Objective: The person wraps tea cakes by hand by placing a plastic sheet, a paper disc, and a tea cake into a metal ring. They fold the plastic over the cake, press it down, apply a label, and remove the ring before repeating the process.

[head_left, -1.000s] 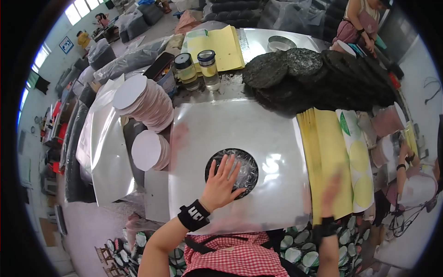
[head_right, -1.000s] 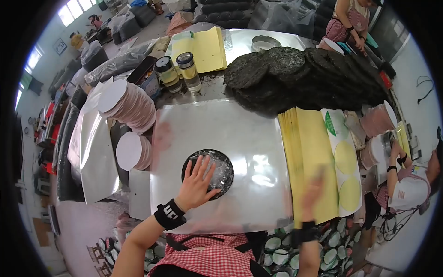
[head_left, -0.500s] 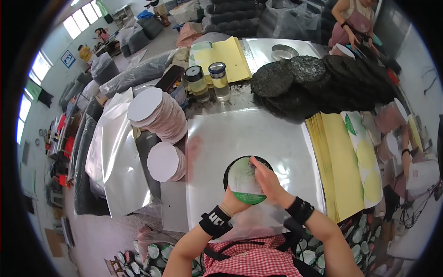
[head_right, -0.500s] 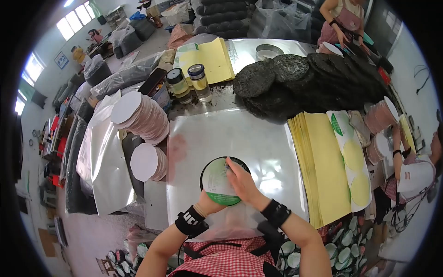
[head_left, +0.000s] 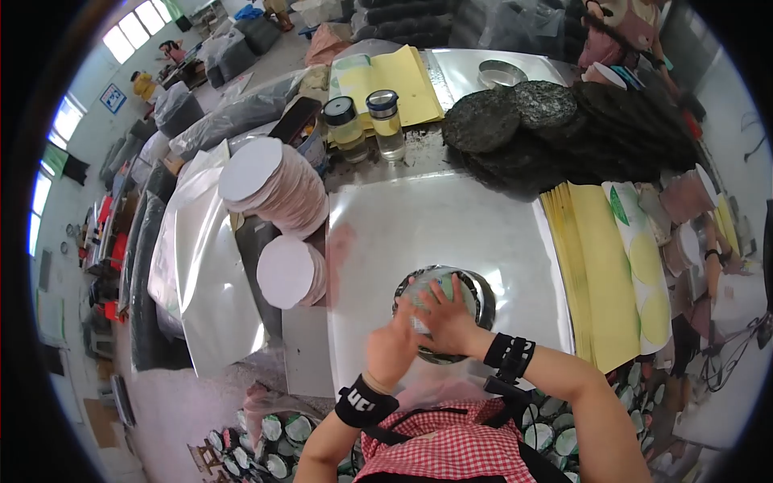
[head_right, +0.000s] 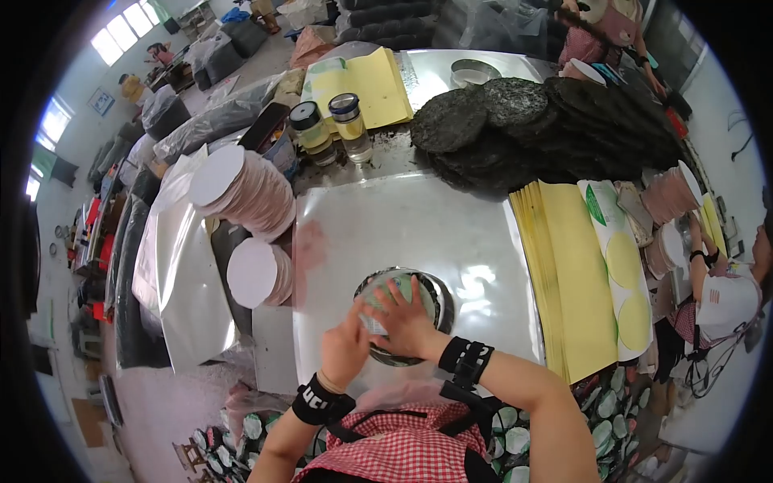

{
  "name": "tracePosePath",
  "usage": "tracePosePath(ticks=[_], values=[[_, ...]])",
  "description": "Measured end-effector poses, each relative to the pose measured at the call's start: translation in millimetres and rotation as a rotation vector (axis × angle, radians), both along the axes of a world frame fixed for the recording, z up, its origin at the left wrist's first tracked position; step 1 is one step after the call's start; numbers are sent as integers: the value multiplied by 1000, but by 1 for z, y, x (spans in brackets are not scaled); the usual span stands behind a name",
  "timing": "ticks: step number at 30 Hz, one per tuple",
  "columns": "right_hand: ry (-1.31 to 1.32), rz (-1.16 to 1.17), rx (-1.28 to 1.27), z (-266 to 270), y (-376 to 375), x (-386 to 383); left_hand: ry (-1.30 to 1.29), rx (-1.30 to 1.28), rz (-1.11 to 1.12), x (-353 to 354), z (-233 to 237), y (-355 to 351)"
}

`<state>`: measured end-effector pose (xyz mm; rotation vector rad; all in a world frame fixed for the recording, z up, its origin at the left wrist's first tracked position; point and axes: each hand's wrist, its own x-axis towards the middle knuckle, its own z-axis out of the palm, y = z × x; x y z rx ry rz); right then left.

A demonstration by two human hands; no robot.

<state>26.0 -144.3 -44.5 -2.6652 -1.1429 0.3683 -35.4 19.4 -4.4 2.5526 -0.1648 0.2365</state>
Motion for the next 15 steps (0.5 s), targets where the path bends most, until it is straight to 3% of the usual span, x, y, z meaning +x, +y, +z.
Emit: tracePosePath(ticks=[1, 2, 4, 6, 7, 8, 10, 12, 13, 14, 15], values=[[9, -19, 31, 11, 2, 0, 2, -2, 17, -5, 5, -8], [-178, -23, 190, -9, -1, -3, -15, 13, -25, -8, 9, -17], [-93, -37, 183, -2, -4, -1, -48, 28, -42, -19, 17, -25], [-88, -284, 526, 8, -16, 3, -79, 0, -42, -32, 26, -25], [-341, -414, 420, 19, -18, 6, -79, 9, -30, -40, 32, -26], [-321, -398, 413, 16, -13, -4, -61, 2, -10, -54, 34, -28], [521, -244, 107, 9, 14, -22, -77, -36, 53, -70, 37, -22], [521, -35, 688, 9, 27, -61, -69, -39, 126, -87, 32, -11], [509, -104, 483, 33, 29, -61, 38, -69, 192, -93, 22, -2], [496, -102, 494, 30, 26, -57, 140, -104, 260, -96, 10, 7], [266, -10, 571, 21, 15, -54, 363, -359, 363, -99, -2, 15]])
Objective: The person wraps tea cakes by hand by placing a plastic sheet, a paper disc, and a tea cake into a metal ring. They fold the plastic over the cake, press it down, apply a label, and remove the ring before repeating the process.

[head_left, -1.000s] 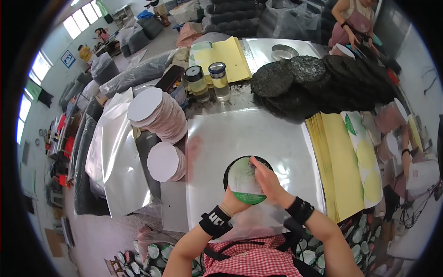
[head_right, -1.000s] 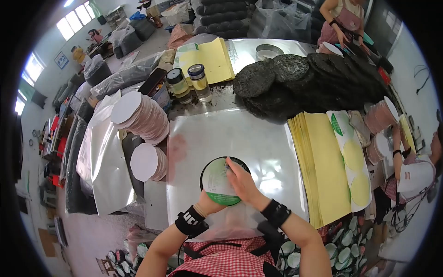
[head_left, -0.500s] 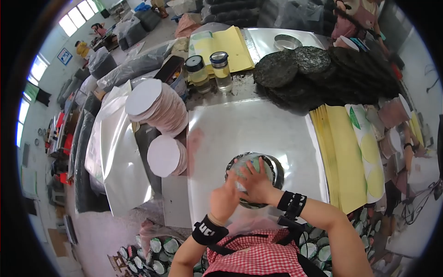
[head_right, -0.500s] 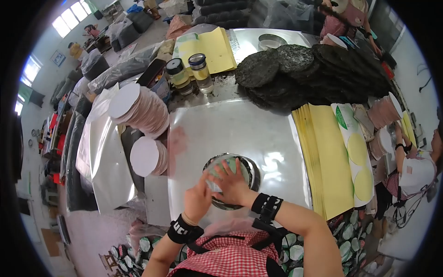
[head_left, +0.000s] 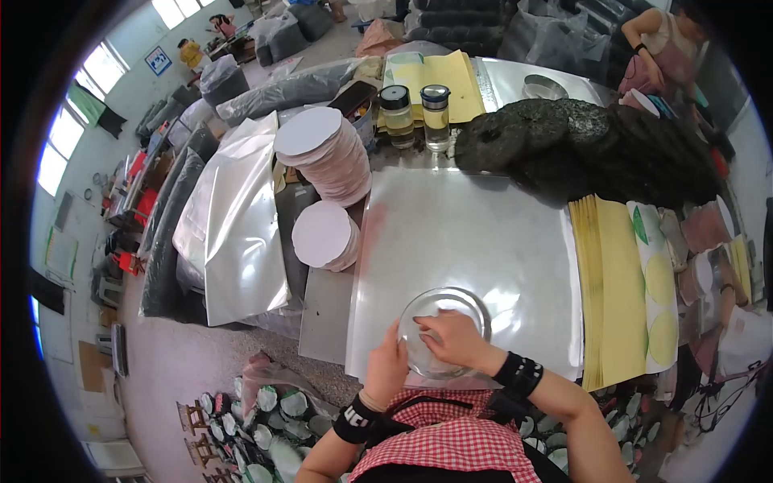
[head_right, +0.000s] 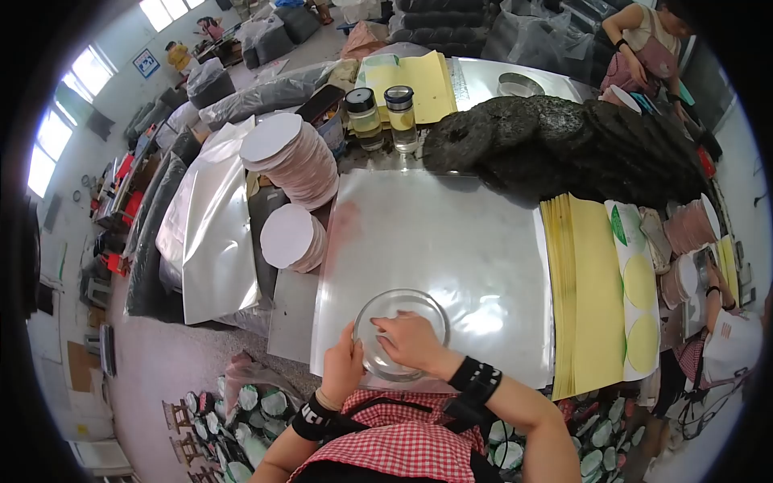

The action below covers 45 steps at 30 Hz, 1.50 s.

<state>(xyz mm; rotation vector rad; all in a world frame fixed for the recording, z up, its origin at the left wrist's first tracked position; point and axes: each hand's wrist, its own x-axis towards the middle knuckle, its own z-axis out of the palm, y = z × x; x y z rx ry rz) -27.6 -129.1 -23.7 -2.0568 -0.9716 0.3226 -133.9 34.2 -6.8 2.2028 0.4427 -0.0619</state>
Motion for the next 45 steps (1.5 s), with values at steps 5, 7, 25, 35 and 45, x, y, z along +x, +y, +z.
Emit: tracePosePath(ticks=[5, 7, 25, 35, 45], values=[[-450, -156, -56, 10, -69, -9, -354, 99, -436, -8, -10, 84], [-372, -199, -87, -3, -92, -23, -208, 85, -573, -3, -8, 106], [-262, 91, 89, 20, -108, -72, -137, 213, -1022, 17, -25, 120], [-131, -535, -96, -26, -88, 6, -260, 415, -1163, 11, 16, 80], [104, 82, -46, -133, -202, -177, -466, 1043, -147, 128, 3, 152]])
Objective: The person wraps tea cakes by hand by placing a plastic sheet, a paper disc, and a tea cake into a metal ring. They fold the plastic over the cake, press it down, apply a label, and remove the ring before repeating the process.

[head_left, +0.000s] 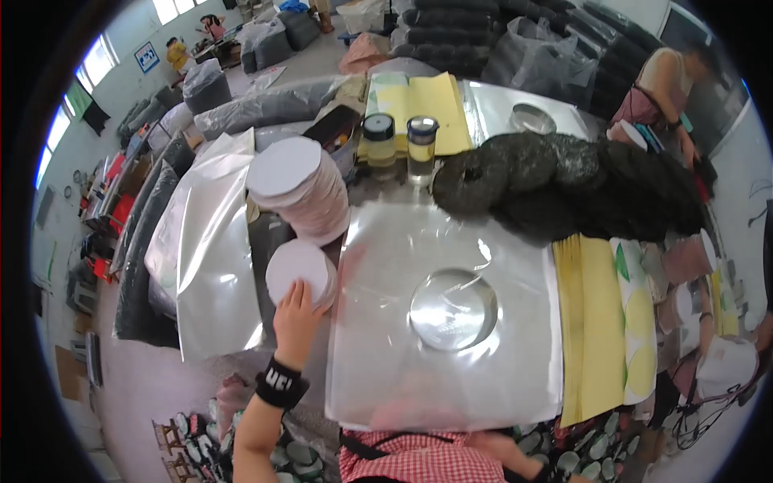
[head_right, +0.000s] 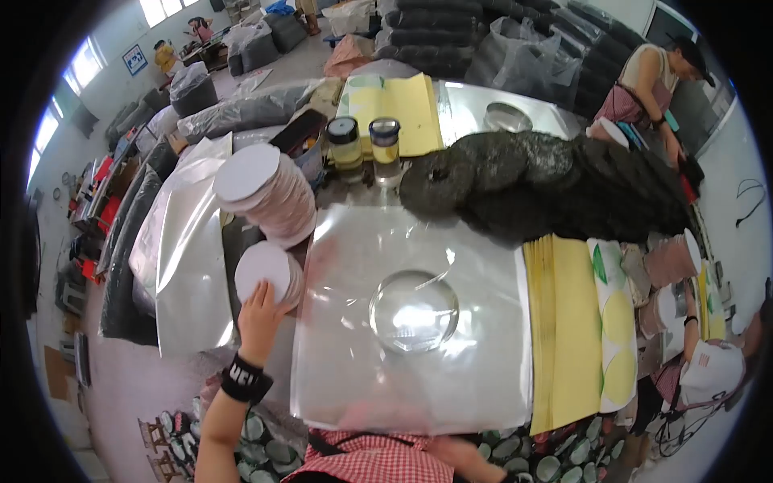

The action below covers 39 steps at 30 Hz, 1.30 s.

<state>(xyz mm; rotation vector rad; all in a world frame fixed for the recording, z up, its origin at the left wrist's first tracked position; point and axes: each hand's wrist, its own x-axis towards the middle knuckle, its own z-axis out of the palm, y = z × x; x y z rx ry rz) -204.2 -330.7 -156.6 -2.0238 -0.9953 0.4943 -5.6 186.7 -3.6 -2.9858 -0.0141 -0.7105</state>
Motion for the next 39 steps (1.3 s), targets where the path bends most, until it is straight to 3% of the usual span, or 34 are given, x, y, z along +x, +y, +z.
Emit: tracePosePath(ticks=[2, 3, 4, 5, 6, 8, 10, 11, 12, 13, 14, 16, 19, 22, 24, 26, 27, 28, 29, 30, 31, 32, 33, 35, 36, 38, 39], values=[[855, -448, -355, 56, -38, -6, -28, 4, -55, -6, -13, 13], [108, -198, -272, 155, -3, 56, -19, 11, -106, -12, -19, 14], [113, -259, -157, 170, 1, 102, -10, 8, -125, -10, -15, 14], [32, -502, -96, 184, 22, 152, 4, 21, -136, -9, -8, 14], [45, -611, -186, 200, 39, 208, 11, 37, -138, -7, -3, 15], [-275, -669, 56, 164, 61, 330, -31, 50, -151, 1, 3, 14], [-94, -867, 150, 109, 98, 458, 186, -44, -85, -3, 20, 2], [281, -889, 148, 119, 115, 491, 154, -122, -76, -11, 44, -20], [389, -974, 281, 110, 131, 511, 113, -197, -78, -10, 64, -52], [494, -1062, 414, 100, 143, 522, -99, -287, -334, -9, 59, -86], [492, -1071, 434, 103, 149, 518, -314, -379, -599, -6, 50, -116], [385, -984, 616, 109, 150, 492, -171, -310, -739, 7, 30, -159], [519, -887, 641, 141, 119, 415, 54, -296, -755, 16, -28, -188], [775, -786, 555, 157, 77, 329, 88, -502, -807, 3, 2, -179], [887, -839, 498, 149, 72, 281, 18, -505, -894, 0, 0, -173], [924, -808, 431, 127, 71, 253, 32, -490, -649, 7, 12, -177], [865, -811, 406, 123, 76, 245, 190, -493, -531, 17, 8, -179], [798, -809, 388, 129, 83, 245, 174, -490, -520, 19, -5, -179], [540, -850, 182, 143, 82, 247, 200, -412, -540, 24, -18, -178], [529, -840, 190, 158, 84, 251, 234, -333, -563, 26, -21, -176], [11, -737, 78, 173, 86, 255, 419, -351, -527, 33, -10, -176], [-495, -608, -41, 184, 86, 257, 420, -349, -532, 42, 1, -178], [-501, -619, -40, 190, 94, 268, 525, -312, -518, 58, 15, -182], [-558, -288, -462, 191, 132, 292, 626, -253, -543, 85, 15, -188], [-482, -250, -667, 183, 151, 299, 613, -247, -546, 90, 4, -193], [-717, -417, -683, 107, 169, 301, 661, -101, -467, 88, -15, -199], [-602, -406, -649, 110, 172, 298, 744, -135, -435, 84, -9, -199]])
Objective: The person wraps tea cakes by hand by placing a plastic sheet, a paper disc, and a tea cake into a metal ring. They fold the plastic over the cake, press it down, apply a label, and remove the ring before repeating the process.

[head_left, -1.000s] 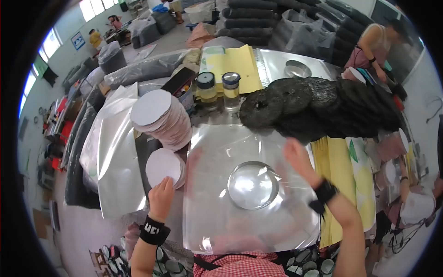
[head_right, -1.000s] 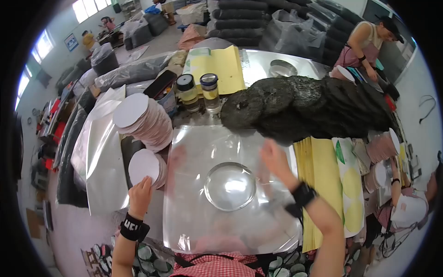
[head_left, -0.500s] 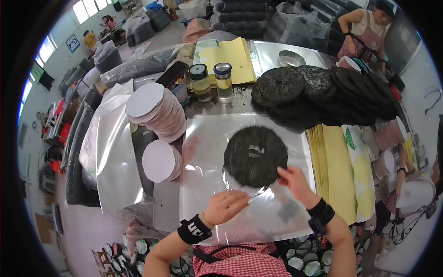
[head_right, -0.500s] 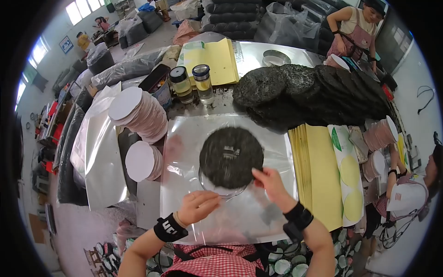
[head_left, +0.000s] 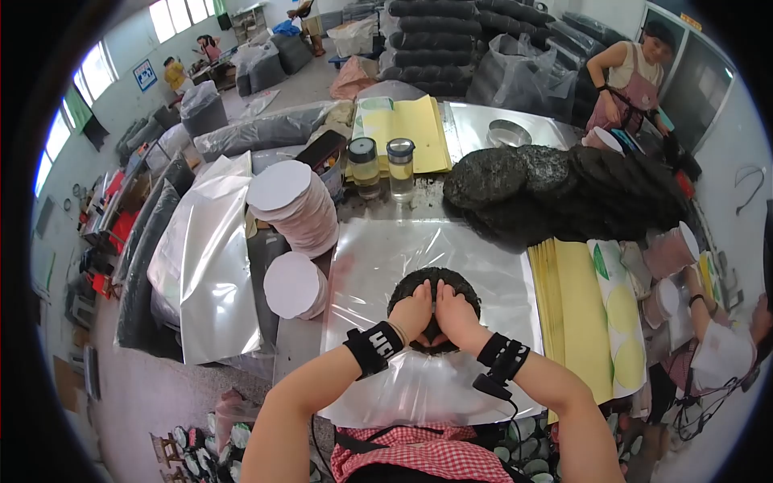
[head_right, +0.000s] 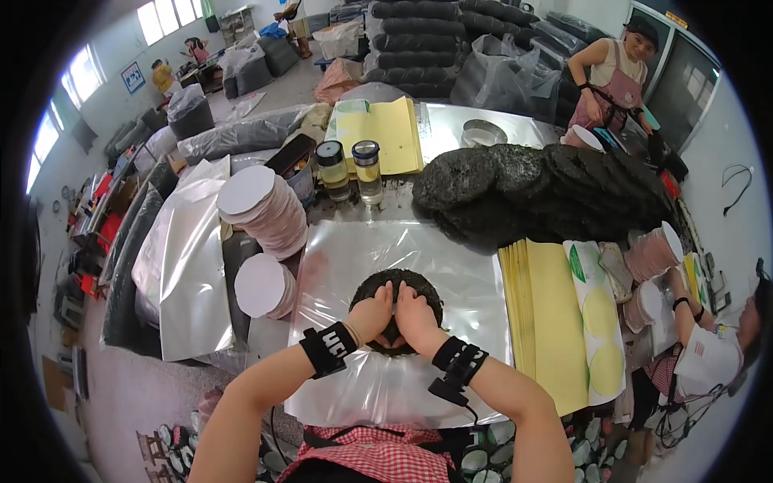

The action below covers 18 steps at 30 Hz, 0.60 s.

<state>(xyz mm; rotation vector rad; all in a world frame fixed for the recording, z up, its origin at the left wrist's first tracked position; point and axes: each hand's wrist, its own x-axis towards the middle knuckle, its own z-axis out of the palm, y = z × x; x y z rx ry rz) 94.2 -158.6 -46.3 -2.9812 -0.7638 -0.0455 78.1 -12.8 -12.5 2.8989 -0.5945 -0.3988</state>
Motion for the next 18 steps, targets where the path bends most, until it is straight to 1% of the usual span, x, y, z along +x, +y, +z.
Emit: tracePosePath(ticks=[1, 3, 4, 5, 7, 8, 9, 11, 12, 13, 14, 15, 16, 17, 18], values=[[27, -4, -5, 0, 0, -7, 27, -5, -4, -6, -8, -2], [117, 6, 58, 9, -2, -10, -78, -73, 99, -4, -24, -8], [135, 36, -59, 11, 0, -10, -75, -58, 112, -3, -28, -9], [139, 39, -63, 13, 0, -9, -71, -61, 115, 1, -33, -10], [182, 36, -62, 10, 3, -11, 23, -102, 174, 0, -38, -10], [158, 14, 12, -15, 3, -9, 35, -19, 78, 2, -40, -6], [168, 18, 12, -19, 3, -5, 44, -19, 83, 5, -44, -1], [161, 30, 86, -28, 0, -3, -4, 31, -101, 7, -54, 6], [112, 41, 64, -31, 0, -4, 40, 48, -83, 9, -55, 4], [113, 39, 13, -27, 0, -4, 0, 21, -84, 8, -48, 5], [145, 15, 52, -25, 1, -2, 7, 4, -90, 8, -40, 8], [176, -11, 95, -25, -1, -4, 14, -9, -99, 2, -16, 10], [79, 57, 56, -23, -2, -5, 28, -80, -49, -9, -10, 9], [63, 46, 71, -20, -1, -1, -81, -279, -74, -30, -16, 13], [49, 66, -1, -18, -1, -2, -105, -536, -65, -61, 5, 16]])
